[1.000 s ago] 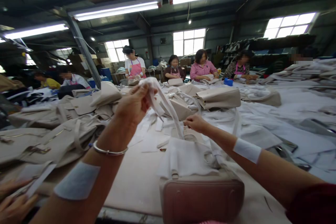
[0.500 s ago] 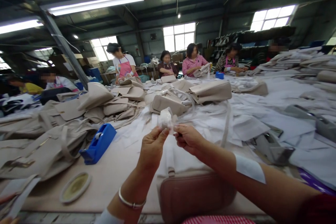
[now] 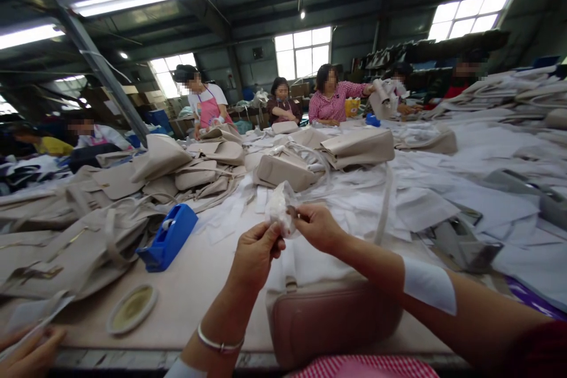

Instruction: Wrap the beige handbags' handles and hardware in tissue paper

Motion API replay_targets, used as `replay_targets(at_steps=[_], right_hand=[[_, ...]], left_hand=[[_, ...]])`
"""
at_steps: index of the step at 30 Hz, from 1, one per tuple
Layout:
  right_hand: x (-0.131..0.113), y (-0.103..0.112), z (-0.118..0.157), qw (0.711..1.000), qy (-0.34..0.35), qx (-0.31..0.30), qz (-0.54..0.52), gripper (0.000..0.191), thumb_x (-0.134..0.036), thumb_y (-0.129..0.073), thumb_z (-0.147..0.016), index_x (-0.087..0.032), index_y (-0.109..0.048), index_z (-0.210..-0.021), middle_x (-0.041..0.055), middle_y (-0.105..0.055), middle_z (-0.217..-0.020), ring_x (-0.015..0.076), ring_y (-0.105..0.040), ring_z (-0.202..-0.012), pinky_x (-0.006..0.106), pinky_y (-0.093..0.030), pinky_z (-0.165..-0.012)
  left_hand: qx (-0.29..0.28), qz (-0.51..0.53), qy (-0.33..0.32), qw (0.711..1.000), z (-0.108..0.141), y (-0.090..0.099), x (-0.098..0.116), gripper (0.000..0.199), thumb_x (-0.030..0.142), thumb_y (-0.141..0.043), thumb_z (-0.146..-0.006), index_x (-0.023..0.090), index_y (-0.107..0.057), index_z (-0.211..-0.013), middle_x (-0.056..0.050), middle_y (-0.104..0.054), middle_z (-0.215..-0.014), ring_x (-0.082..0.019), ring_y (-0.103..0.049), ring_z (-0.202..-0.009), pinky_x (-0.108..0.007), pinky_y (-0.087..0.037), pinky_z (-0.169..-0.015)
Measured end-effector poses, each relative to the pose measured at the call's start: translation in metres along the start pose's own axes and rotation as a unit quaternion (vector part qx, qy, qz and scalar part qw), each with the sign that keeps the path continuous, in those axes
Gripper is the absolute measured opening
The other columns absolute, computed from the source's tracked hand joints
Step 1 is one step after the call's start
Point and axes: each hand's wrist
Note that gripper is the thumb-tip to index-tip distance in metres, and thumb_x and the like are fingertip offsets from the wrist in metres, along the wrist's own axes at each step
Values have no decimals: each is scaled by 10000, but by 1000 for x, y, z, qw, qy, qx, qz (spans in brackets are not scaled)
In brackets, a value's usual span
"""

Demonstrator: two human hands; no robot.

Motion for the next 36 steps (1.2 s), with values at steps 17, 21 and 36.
replay_targets(at_steps=[17,21,36], right_hand=[[-1,5,15,891,216,-40,397,167,-170,-468,-912,-142,-633,-923,75,-635,-775,170,-532,-653,291,-287,-579],[-3,7,18,877,245,-39,412,211,-150,-450,-923,-127,-632,-1027,87,-629,-779,181,-529,-655,302,-298,-584],[0,12,24,934,282,-70,208,183,-177,-464,-906,-157,-587,-772,54,-599,-733,155,-512,-656,274,-365,-631]], left_hand=[[-19,28,122,992,-5,9,-9,409,327,-902,-576,154,-602,-792,16,-648,-662,-71,-600,-549,-175,-564,-532],[-18,58,129,990,-5,11,-7,422,304,-919,-552,159,-615,-807,37,-631,-646,-66,-591,-540,-186,-574,-534],[-29,16,111,993,-5,8,-17,423,321,-880,-613,157,-574,-854,20,-654,-652,-93,-606,-505,-220,-556,-492]])
Point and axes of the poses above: each hand's wrist, its own z-axis away from the middle knuckle, its own y-axis out of the back of the hand, x = y × z
